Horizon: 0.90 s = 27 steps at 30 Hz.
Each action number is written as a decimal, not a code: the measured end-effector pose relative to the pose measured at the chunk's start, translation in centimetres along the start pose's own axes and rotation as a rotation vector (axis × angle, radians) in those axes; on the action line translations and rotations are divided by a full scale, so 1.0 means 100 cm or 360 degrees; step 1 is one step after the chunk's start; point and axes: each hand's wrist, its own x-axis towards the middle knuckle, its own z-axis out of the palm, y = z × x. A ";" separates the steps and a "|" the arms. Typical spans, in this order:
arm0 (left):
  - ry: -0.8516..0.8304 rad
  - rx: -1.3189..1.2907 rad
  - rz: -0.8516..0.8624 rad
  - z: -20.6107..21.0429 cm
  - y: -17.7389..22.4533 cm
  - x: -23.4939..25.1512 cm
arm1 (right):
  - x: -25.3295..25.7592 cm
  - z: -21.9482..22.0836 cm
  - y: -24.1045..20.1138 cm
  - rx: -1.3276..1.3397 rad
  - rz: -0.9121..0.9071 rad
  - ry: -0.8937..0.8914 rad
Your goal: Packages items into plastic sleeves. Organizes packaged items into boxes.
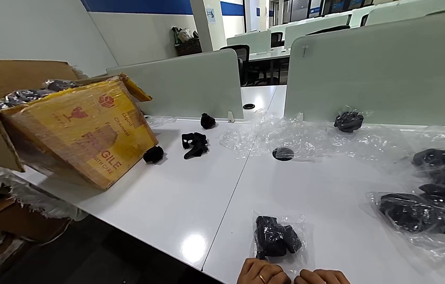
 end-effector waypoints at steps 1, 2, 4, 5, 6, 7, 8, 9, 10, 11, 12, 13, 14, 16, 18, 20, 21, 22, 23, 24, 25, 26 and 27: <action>0.0032 -0.0004 -0.0005 0.001 -0.001 -0.001 | 0.001 0.001 -0.001 -0.0005 0.0030 0.0029; 0.0065 -0.0005 -0.0011 0.002 -0.002 -0.002 | 0.001 0.002 -0.001 -0.0011 0.0056 0.0065; 0.0131 -0.0010 -0.0024 0.004 -0.004 -0.004 | -0.001 0.005 -0.001 -0.0008 0.0102 0.0157; 0.0163 -0.0007 -0.0038 0.005 -0.005 -0.004 | -0.001 0.006 0.000 0.0005 0.0122 0.0212; 0.0204 0.0003 -0.0061 0.006 -0.006 -0.004 | -0.001 0.008 0.002 0.0020 0.0137 0.0267; 0.0245 0.0007 -0.0093 0.006 -0.007 -0.004 | 0.000 0.009 0.003 0.0041 0.0147 0.0311; 0.0280 0.0010 -0.0128 0.006 -0.007 -0.004 | 0.000 0.010 0.004 0.0061 0.0155 0.0345; 0.0316 0.0008 -0.0156 0.007 -0.007 -0.004 | 0.000 0.011 0.005 0.0080 0.0164 0.0368; 0.0345 0.0007 -0.0178 0.008 -0.008 -0.004 | 0.001 0.012 0.006 0.0101 0.0167 0.0383; 0.0364 0.0003 -0.0200 0.008 -0.008 -0.003 | 0.002 0.013 0.006 0.0118 0.0169 0.0395; 0.0366 -0.0004 -0.0216 0.008 -0.009 -0.003 | 0.003 0.014 0.007 0.0134 0.0170 0.0398; 0.0358 -0.0012 -0.0226 0.007 -0.009 -0.002 | 0.003 0.014 0.007 0.0143 0.0167 0.0396; 0.0345 -0.0025 -0.0222 0.007 -0.010 -0.002 | 0.004 0.014 0.008 0.0155 0.0162 0.0392; 0.0315 -0.0033 -0.0197 0.006 -0.012 -0.002 | 0.005 0.014 0.010 0.0187 0.0163 0.0392; 0.0293 -0.0025 -0.0201 0.007 -0.013 -0.002 | 0.006 0.015 0.010 0.0208 0.0183 0.0393; 0.0283 -0.0020 -0.0210 0.006 -0.014 -0.001 | 0.009 0.016 0.010 0.0213 0.0204 0.0406; 0.0281 -0.0023 -0.0210 0.006 -0.014 0.000 | 0.009 0.016 0.009 0.0220 0.0210 0.0405; 0.0281 -0.0034 -0.0206 0.005 -0.015 0.000 | 0.010 0.016 0.009 0.0234 0.0209 0.0397; 0.0286 -0.0052 -0.0200 0.005 -0.015 0.000 | 0.010 0.016 0.008 0.0254 0.0201 0.0380; 0.0291 -0.0075 -0.0196 0.006 -0.015 0.000 | 0.010 0.016 0.008 0.0269 0.0180 0.0362; 0.0292 -0.0100 -0.0186 0.006 -0.015 0.000 | 0.010 0.016 0.008 0.0273 0.0158 0.0344; 0.0289 -0.0120 -0.0171 0.006 -0.016 0.000 | 0.010 0.016 0.007 0.0265 0.0142 0.0334; 0.0281 -0.0134 -0.0161 0.006 -0.016 0.000 | 0.010 0.016 0.007 0.0259 0.0131 0.0333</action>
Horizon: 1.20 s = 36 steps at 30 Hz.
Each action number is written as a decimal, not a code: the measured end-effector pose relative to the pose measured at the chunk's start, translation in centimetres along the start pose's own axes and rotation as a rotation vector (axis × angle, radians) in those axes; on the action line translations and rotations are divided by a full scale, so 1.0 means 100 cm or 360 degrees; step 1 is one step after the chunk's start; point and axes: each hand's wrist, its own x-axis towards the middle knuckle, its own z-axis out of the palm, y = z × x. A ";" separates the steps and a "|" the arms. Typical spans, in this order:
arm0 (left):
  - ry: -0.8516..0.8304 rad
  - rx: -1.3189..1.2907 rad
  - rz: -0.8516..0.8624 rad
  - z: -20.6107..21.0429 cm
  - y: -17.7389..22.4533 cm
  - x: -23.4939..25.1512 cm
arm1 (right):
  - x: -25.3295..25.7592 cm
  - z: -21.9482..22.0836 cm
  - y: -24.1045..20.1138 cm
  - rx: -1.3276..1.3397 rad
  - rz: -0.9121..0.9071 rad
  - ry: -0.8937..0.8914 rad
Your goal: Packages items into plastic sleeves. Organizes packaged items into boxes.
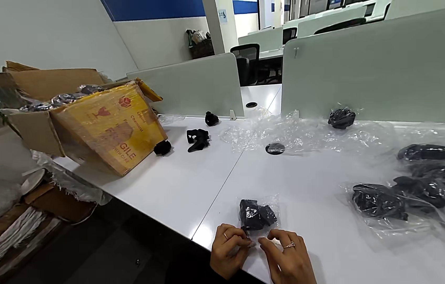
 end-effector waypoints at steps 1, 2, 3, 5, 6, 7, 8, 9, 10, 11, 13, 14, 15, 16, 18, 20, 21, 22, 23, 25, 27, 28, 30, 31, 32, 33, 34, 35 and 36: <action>-0.0014 -0.0013 0.0007 0.000 0.000 -0.001 | 0.000 0.000 0.000 -0.0012 -0.0007 0.0000; -0.0025 -0.0023 0.0018 0.000 0.000 -0.001 | -0.001 -0.001 -0.001 -0.0027 -0.0009 -0.0002; -0.0040 -0.0023 0.0031 0.000 0.000 -0.001 | 0.000 -0.002 -0.002 -0.0045 -0.0007 -0.0003; -0.0082 -0.0018 0.0062 -0.001 0.000 -0.001 | 0.001 -0.003 -0.004 -0.0073 0.0016 -0.0017; -0.0107 -0.0017 0.0073 -0.001 0.001 -0.001 | 0.001 -0.004 -0.006 -0.0094 0.0035 -0.0032; -0.0131 -0.0024 0.0082 -0.002 0.002 0.000 | 0.001 -0.005 -0.007 -0.0118 0.0056 -0.0046; -0.0153 -0.0030 0.0089 -0.002 0.003 0.001 | 0.001 -0.006 -0.007 -0.0136 0.0076 -0.0055; -0.0166 -0.0036 0.0096 -0.002 0.003 0.002 | 0.001 -0.007 -0.007 -0.0146 0.0096 -0.0062; -0.0170 -0.0045 0.0104 -0.002 0.004 0.003 | 0.001 -0.008 -0.007 -0.0144 0.0120 -0.0057; -0.0170 -0.0050 0.0112 -0.002 0.004 0.004 | 0.000 -0.008 -0.007 -0.0132 0.0150 -0.0042; -0.0166 -0.0031 0.0121 -0.003 0.003 0.003 | 0.000 -0.010 -0.006 -0.0112 0.0213 0.0000; -0.0163 -0.0023 0.0112 -0.003 0.003 0.003 | 0.000 -0.010 -0.004 -0.0114 0.0235 0.0019; -0.0162 -0.0016 0.0097 -0.003 0.004 0.003 | 0.000 -0.010 -0.004 -0.0126 0.0248 0.0035; -0.0162 -0.0009 0.0082 -0.003 0.005 0.002 | 0.000 -0.010 -0.004 -0.0139 0.0251 0.0041; -0.0136 0.0005 0.0061 -0.003 0.006 0.002 | 0.000 -0.008 -0.004 -0.0161 0.0247 0.0047; -0.0111 0.0030 0.0042 -0.003 0.006 0.001 | 0.000 -0.007 -0.005 -0.0173 0.0240 0.0055; -0.0099 0.0038 0.0031 -0.003 0.006 0.001 | 0.000 -0.007 -0.004 -0.0183 0.0236 0.0059; -0.0093 0.0045 0.0024 -0.003 0.006 0.001 | 0.000 -0.007 -0.004 -0.0189 0.0232 0.0064; -0.0091 0.0053 0.0019 -0.003 0.006 0.001 | 0.000 -0.006 -0.003 -0.0192 0.0229 0.0069; -0.0099 0.0066 0.0009 -0.002 0.006 0.000 | -0.001 -0.005 -0.001 -0.0195 0.0233 0.0079; -0.0115 0.0061 0.0008 -0.002 0.006 0.001 | -0.001 -0.005 0.000 -0.0181 0.0247 0.0074; -0.0119 0.0050 0.0022 -0.002 0.005 0.001 | -0.001 -0.005 0.001 -0.0172 0.0249 0.0068; -0.0111 -0.0005 0.0069 -0.002 0.004 0.000 | -0.001 -0.004 0.002 -0.0142 0.0251 0.0051; -0.0095 -0.0038 0.0089 -0.002 0.003 -0.001 | -0.001 -0.003 0.002 -0.0132 0.0253 0.0045; -0.0079 -0.0064 0.0104 -0.002 0.002 -0.001 | 0.000 -0.002 0.003 -0.0127 0.0254 0.0039; -0.0065 -0.0082 0.0110 -0.002 0.002 -0.001 | -0.001 -0.001 0.003 -0.0125 0.0246 0.0031; -0.0050 -0.0097 0.0107 -0.001 0.002 -0.002 | -0.002 -0.001 0.003 -0.0120 0.0228 0.0017; -0.0040 -0.0107 0.0102 -0.001 0.002 -0.003 | -0.004 0.000 0.003 -0.0108 0.0204 -0.0004; -0.0031 -0.0108 0.0098 -0.001 0.003 -0.004 | -0.005 0.001 0.003 -0.0097 0.0176 -0.0022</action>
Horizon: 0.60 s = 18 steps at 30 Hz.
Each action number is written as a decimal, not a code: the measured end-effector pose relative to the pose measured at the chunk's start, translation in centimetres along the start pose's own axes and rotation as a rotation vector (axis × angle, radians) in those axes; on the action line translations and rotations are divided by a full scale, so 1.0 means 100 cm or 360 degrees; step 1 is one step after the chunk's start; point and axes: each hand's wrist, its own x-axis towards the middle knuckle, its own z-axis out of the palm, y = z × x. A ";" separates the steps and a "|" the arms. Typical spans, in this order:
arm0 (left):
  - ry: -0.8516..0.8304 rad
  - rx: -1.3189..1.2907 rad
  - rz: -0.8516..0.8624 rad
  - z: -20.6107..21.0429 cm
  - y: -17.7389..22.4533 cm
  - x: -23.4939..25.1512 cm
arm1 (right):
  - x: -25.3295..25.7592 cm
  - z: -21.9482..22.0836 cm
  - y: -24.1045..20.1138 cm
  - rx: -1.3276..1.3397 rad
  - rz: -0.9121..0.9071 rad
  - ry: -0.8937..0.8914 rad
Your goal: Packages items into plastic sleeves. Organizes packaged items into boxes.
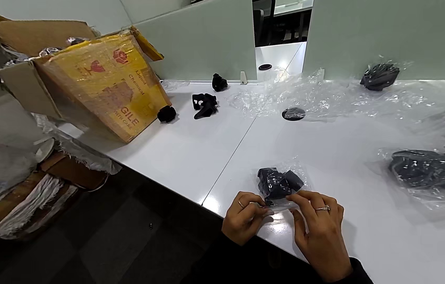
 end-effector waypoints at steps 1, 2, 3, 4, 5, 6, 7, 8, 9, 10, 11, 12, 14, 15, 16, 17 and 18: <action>0.0009 0.0008 -0.0004 0.000 0.000 -0.001 | 0.000 0.000 0.000 0.0000 -0.0030 -0.0011; 0.0021 0.0016 -0.0006 0.000 0.001 -0.001 | 0.000 0.001 -0.001 -0.0007 -0.0051 -0.0018; 0.0031 0.0022 -0.0005 0.000 0.001 -0.001 | 0.000 0.000 -0.001 -0.0011 -0.0063 -0.0014; 0.0041 0.0024 -0.0004 0.000 0.001 -0.001 | 0.000 0.000 -0.001 -0.0011 -0.0068 -0.0005; 0.0047 0.0020 0.0000 0.001 0.002 -0.002 | -0.001 -0.001 -0.001 -0.0009 -0.0067 -0.0001; 0.0050 0.0021 0.0005 0.001 0.002 -0.002 | -0.002 -0.002 -0.001 0.0000 -0.0069 -0.0004; 0.0055 0.0023 0.0009 0.001 0.003 -0.003 | -0.003 -0.002 -0.001 0.0008 -0.0074 -0.0011; 0.0056 0.0030 0.0013 0.001 0.004 -0.003 | -0.004 -0.003 -0.001 0.0010 -0.0079 -0.0026; 0.0054 0.0041 0.0014 0.001 0.004 -0.003 | -0.004 -0.003 -0.001 0.0015 -0.0082 -0.0044; 0.0052 0.0053 0.0012 0.001 0.005 -0.002 | -0.004 -0.004 -0.001 0.0017 -0.0087 -0.0060; 0.0054 0.0061 0.0003 0.001 0.005 -0.001 | -0.004 -0.004 -0.001 0.0022 -0.0094 -0.0072; 0.0060 0.0068 -0.0011 0.001 0.006 -0.001 | -0.004 -0.004 -0.001 0.0025 -0.0107 -0.0075; 0.0085 0.0091 -0.0037 0.002 0.007 0.000 | -0.003 -0.005 0.000 0.0027 -0.0131 -0.0077; 0.0102 0.0094 -0.0051 0.002 0.007 0.001 | -0.003 -0.005 0.001 0.0029 -0.0139 -0.0076; 0.0114 0.0087 -0.0063 0.002 0.006 0.001 | -0.002 -0.005 0.001 0.0030 -0.0148 -0.0077; 0.0107 0.0076 -0.0076 0.002 0.007 0.001 | -0.002 -0.005 0.001 0.0028 -0.0154 -0.0078; 0.0090 0.0057 -0.0091 0.001 0.007 0.001 | -0.002 -0.005 0.001 0.0026 -0.0157 -0.0080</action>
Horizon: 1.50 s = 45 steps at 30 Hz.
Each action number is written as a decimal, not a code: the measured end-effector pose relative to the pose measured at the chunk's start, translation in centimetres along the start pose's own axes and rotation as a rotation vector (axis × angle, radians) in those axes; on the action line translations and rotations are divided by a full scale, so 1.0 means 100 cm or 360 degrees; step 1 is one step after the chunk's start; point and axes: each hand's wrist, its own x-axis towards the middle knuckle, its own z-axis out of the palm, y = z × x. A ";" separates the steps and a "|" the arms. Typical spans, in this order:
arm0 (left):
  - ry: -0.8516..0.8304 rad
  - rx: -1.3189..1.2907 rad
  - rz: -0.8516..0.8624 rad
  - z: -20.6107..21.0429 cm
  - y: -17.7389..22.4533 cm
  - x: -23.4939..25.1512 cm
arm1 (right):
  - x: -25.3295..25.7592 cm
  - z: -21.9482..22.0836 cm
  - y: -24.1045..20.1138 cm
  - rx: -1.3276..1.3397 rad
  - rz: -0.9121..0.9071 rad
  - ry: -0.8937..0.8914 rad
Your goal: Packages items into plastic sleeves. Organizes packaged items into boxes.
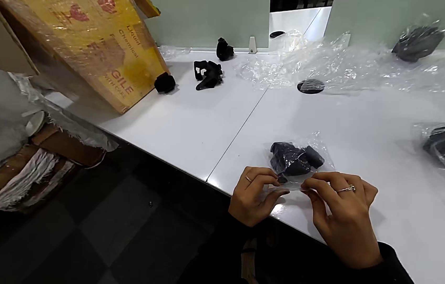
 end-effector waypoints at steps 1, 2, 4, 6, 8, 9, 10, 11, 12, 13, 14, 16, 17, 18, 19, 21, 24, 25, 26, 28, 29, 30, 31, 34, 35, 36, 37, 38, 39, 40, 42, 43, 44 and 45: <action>-0.0021 -0.0028 -0.0016 -0.001 0.001 0.000 | 0.000 0.000 0.000 -0.0004 0.0001 -0.0001; -0.0041 -0.0061 -0.0030 -0.001 0.001 0.000 | 0.000 0.000 0.000 -0.0003 0.0005 0.0002; -0.0063 -0.0111 -0.0039 -0.001 0.001 0.000 | 0.001 0.000 0.001 -0.0002 0.0017 0.0005; -0.0052 -0.0152 -0.0043 -0.002 0.000 0.000 | 0.001 0.001 0.001 -0.0004 0.0019 0.0012; -0.0052 -0.0192 -0.0075 -0.003 0.001 0.000 | 0.000 0.002 0.000 -0.0021 0.0013 0.0004; -0.0059 -0.0214 -0.0101 -0.004 0.001 0.000 | -0.001 0.001 -0.001 -0.0032 0.0004 -0.0010; -0.0074 -0.0239 -0.0130 -0.005 0.001 0.000 | -0.003 0.001 -0.002 -0.0041 -0.0009 -0.0024; -0.0094 -0.0268 -0.0160 -0.007 0.001 0.001 | -0.004 0.001 -0.002 -0.0046 -0.0028 -0.0039; -0.0119 -0.0300 -0.0192 -0.008 0.001 0.001 | -0.006 0.001 -0.003 -0.0048 -0.0041 -0.0052; -0.0147 -0.0339 -0.0222 -0.010 0.000 0.002 | -0.007 0.002 -0.004 -0.0045 -0.0044 -0.0054; -0.0175 -0.0384 -0.0247 -0.011 0.000 0.003 | -0.007 0.002 -0.004 -0.0041 -0.0044 -0.0045; -0.0234 -0.0434 -0.0289 -0.013 0.000 0.004 | -0.007 0.002 -0.004 -0.0014 -0.0032 -0.0030; -0.0255 -0.0449 -0.0311 -0.014 0.000 0.005 | -0.006 0.003 -0.003 -0.0001 -0.0032 -0.0023; -0.0265 -0.0462 -0.0328 -0.015 0.000 0.005 | -0.006 0.003 -0.003 0.0007 -0.0032 -0.0015; -0.0266 -0.0474 -0.0346 -0.014 0.001 0.004 | -0.006 0.003 -0.003 0.0009 -0.0035 -0.0005; -0.0248 -0.0502 -0.0391 -0.013 0.001 0.005 | -0.005 0.002 -0.001 0.0008 -0.0041 0.0008; -0.0240 -0.0529 -0.0450 -0.011 0.001 0.007 | -0.003 0.003 0.001 0.0009 -0.0025 0.0004; -0.0251 -0.0536 -0.0475 -0.011 0.002 0.007 | -0.003 0.003 0.001 0.0012 -0.0013 0.0003; -0.0267 -0.0536 -0.0512 -0.011 0.003 0.008 | -0.003 0.003 0.002 0.0020 -0.0004 0.0005; -0.0291 -0.0520 -0.0587 -0.011 0.005 0.011 | -0.001 0.005 0.005 0.0041 -0.0012 0.0011; -0.0293 -0.0500 -0.0608 -0.011 0.005 0.011 | -0.001 0.005 0.005 0.0049 -0.0034 -0.0004; -0.0300 -0.0473 -0.0607 -0.010 0.005 0.011 | -0.001 0.006 0.006 0.0050 -0.0056 -0.0026; -0.0312 -0.0442 -0.0587 -0.010 0.004 0.010 | -0.001 0.006 0.006 0.0046 -0.0075 -0.0036; -0.0327 -0.0367 -0.0527 -0.010 0.004 0.014 | 0.004 0.009 0.006 0.0032 -0.0110 -0.0004; -0.0340 -0.0342 -0.0528 -0.011 0.004 0.013 | 0.003 0.009 0.005 0.0019 -0.0113 -0.0016; -0.0349 -0.0315 -0.0520 -0.011 0.005 0.013 | 0.003 0.008 0.004 0.0005 -0.0116 -0.0034; -0.0352 -0.0285 -0.0506 -0.010 0.005 0.013 | 0.004 0.008 0.002 -0.0009 -0.0122 -0.0051; -0.0352 -0.0260 -0.0487 -0.010 0.004 0.012 | 0.005 0.008 0.001 -0.0024 -0.0130 -0.0062; -0.0357 -0.0245 -0.0474 -0.009 0.003 0.011 | 0.005 0.008 0.000 -0.0038 -0.0137 -0.0072; -0.0372 -0.0238 -0.0473 -0.010 0.003 0.011 | 0.006 0.009 -0.001 -0.0054 -0.0143 -0.0081; -0.0405 -0.0230 -0.0478 -0.010 0.002 0.011 | 0.007 0.010 -0.001 -0.0069 -0.0158 -0.0090; -0.0418 -0.0226 -0.0479 -0.011 0.002 0.011 | 0.008 0.011 -0.001 -0.0074 -0.0166 -0.0089; -0.0424 -0.0225 -0.0479 -0.011 0.002 0.012 | 0.009 0.011 -0.001 -0.0074 -0.0170 -0.0081; -0.0424 -0.0222 -0.0483 -0.011 0.002 0.012 | 0.010 0.011 -0.002 -0.0064 -0.0167 -0.0082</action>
